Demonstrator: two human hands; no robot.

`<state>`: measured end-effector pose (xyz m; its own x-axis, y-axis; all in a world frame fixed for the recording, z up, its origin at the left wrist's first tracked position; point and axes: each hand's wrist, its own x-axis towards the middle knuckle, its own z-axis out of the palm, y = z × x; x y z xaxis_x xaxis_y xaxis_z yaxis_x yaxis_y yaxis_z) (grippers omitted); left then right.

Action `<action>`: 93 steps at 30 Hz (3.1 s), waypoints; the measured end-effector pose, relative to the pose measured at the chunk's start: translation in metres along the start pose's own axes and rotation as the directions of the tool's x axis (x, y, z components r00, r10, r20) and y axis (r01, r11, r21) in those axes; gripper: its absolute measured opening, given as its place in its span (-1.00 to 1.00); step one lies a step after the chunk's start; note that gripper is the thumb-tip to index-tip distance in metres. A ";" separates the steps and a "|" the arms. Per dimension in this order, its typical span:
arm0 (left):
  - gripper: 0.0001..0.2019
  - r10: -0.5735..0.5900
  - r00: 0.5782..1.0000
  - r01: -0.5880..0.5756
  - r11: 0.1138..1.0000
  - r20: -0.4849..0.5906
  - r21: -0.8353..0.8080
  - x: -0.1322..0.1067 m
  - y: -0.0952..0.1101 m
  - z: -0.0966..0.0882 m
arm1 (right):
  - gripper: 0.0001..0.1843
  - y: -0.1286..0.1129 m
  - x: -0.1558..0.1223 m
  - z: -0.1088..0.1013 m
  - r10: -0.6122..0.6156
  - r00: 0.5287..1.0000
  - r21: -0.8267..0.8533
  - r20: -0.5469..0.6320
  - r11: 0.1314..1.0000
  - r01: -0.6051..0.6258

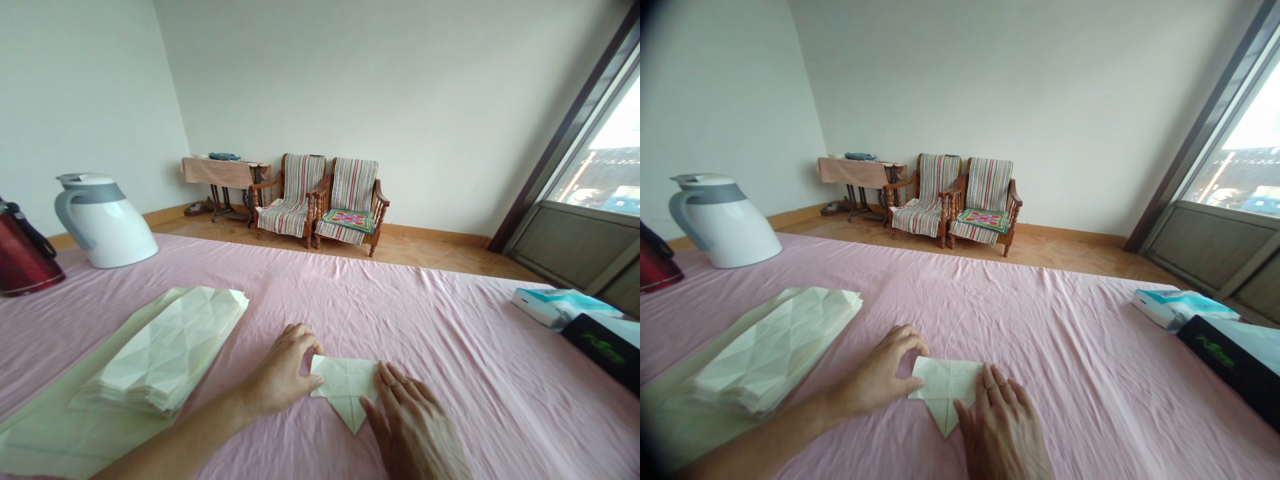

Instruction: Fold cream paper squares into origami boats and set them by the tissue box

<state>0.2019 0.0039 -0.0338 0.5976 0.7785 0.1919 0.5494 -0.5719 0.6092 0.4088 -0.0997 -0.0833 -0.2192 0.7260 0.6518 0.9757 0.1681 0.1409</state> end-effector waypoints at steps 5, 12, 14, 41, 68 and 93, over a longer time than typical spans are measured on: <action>-0.83 -0.019 0.999 0.019 1.000 0.041 -0.016 0.009 0.000 -0.001 | -0.55 -0.003 -0.006 0.009 0.059 0.998 0.047 0.030 0.997 -0.060; -0.92 0.000 0.993 0.020 0.986 0.121 -0.163 0.008 0.000 0.002 | -0.60 0.006 -0.004 0.005 0.132 0.986 0.163 0.097 0.976 -0.147; -0.92 0.025 0.994 -0.002 0.978 0.109 -0.209 0.007 0.002 0.000 | -0.52 0.006 0.000 0.001 0.178 0.980 0.198 0.087 0.961 -0.193; -0.79 0.639 0.738 -0.631 0.539 0.217 0.558 -0.008 0.015 0.002 | -0.72 0.001 0.017 -0.009 -0.011 0.999 0.327 -0.037 0.945 0.023; -0.85 0.046 0.995 -0.041 0.997 0.084 -0.062 -0.004 0.006 0.006 | -0.79 0.024 0.012 -0.008 0.292 0.820 0.377 0.493 0.777 -0.504; -0.80 0.020 1.000 -0.018 0.998 -0.023 0.058 -0.004 0.007 0.014 | -0.83 0.029 0.006 0.004 0.341 0.892 0.274 0.298 0.864 -0.422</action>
<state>0.2116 -0.0069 -0.0412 0.5947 0.7728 0.2216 0.5711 -0.6001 0.5601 0.4358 -0.0880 -0.0778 0.1353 0.9031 0.4075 0.9336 0.0216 -0.3578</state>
